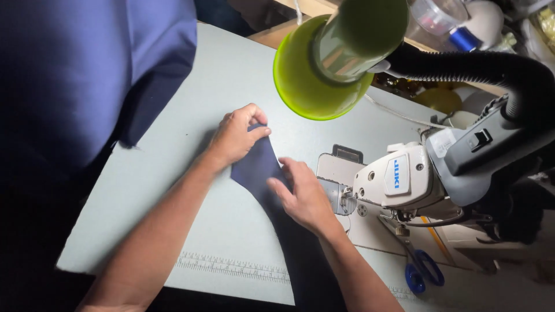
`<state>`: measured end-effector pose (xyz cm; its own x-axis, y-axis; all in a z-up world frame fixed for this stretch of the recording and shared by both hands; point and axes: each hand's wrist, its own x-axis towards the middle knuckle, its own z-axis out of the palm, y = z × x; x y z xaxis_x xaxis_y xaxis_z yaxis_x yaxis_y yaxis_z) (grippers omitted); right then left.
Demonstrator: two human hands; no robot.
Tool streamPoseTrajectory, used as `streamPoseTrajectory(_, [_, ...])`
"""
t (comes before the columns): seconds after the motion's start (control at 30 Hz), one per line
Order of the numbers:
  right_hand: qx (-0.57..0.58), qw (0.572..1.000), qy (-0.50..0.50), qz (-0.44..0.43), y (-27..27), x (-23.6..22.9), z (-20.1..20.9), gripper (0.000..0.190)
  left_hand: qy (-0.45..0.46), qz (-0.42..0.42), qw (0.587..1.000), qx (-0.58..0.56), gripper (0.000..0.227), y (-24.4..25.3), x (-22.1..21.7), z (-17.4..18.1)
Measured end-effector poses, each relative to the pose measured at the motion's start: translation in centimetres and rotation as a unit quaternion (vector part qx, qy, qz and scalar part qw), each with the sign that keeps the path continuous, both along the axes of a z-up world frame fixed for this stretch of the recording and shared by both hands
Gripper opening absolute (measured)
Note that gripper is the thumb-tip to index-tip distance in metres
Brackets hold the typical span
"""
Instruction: Ironing a piece of fabric and then aligning a fabric strip at a sewing machine.
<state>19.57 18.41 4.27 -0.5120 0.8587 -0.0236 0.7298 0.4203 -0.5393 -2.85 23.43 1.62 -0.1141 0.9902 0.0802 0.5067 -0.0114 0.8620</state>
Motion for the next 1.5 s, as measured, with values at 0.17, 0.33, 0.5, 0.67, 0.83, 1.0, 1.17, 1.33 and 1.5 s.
streamPoseTrajectory(0.17, [-0.152,0.976,0.103,-0.119,2.2,-2.0,0.1,0.046,-0.316,-0.116,0.939,0.074,0.037,0.8,1.5,-3.4])
streamPoseTrajectory(0.33, [-0.13,0.974,0.114,-0.143,3.2,-0.5,-3.8,0.018,-0.404,-0.059,0.912,-0.04,0.029,-1.0,1.6,-2.0])
streamPoseTrajectory(0.5, [-0.155,0.972,0.127,-0.124,2.7,-1.3,-1.4,0.015,-0.396,-0.072,0.91,-0.094,0.013,-1.3,1.1,-1.1])
streamPoseTrajectory(0.67, [-0.136,0.972,0.153,-0.111,2.3,-2.1,0.2,0.016,-0.403,-0.063,0.905,-0.121,0.01,-1.4,1.0,-1.0])
streamPoseTrajectory(0.83, [0.104,0.963,0.225,-0.106,2.2,-2.2,-0.2,0.021,-0.41,-0.049,0.903,-0.117,0.009,-1.5,1.6,-0.7])
streamPoseTrajectory(1.0, [0.158,0.96,0.21,-0.093,2.7,-3.5,0.8,0.012,-0.406,-0.047,0.905,-0.115,0.011,-2.0,1.8,-0.1])
streamPoseTrajectory(1.17, [0.158,0.962,0.2,-0.096,3.3,-3.8,0.6,0.008,-0.358,-0.05,0.925,-0.116,0.012,-1.8,1.9,-0.6])
streamPoseTrajectory(1.33, [0.192,0.96,0.184,-0.088,3.6,-3.6,0.2,0.006,-0.214,-0.046,0.972,-0.082,0.012,-2.9,2.3,1.9])
streamPoseTrajectory(1.5, [0.22,0.96,0.153,-0.075,3.7,-3.5,-0.3,0.004,-0.142,-0.058,0.987,-0.055,0.017,-2.9,2.4,2.1])
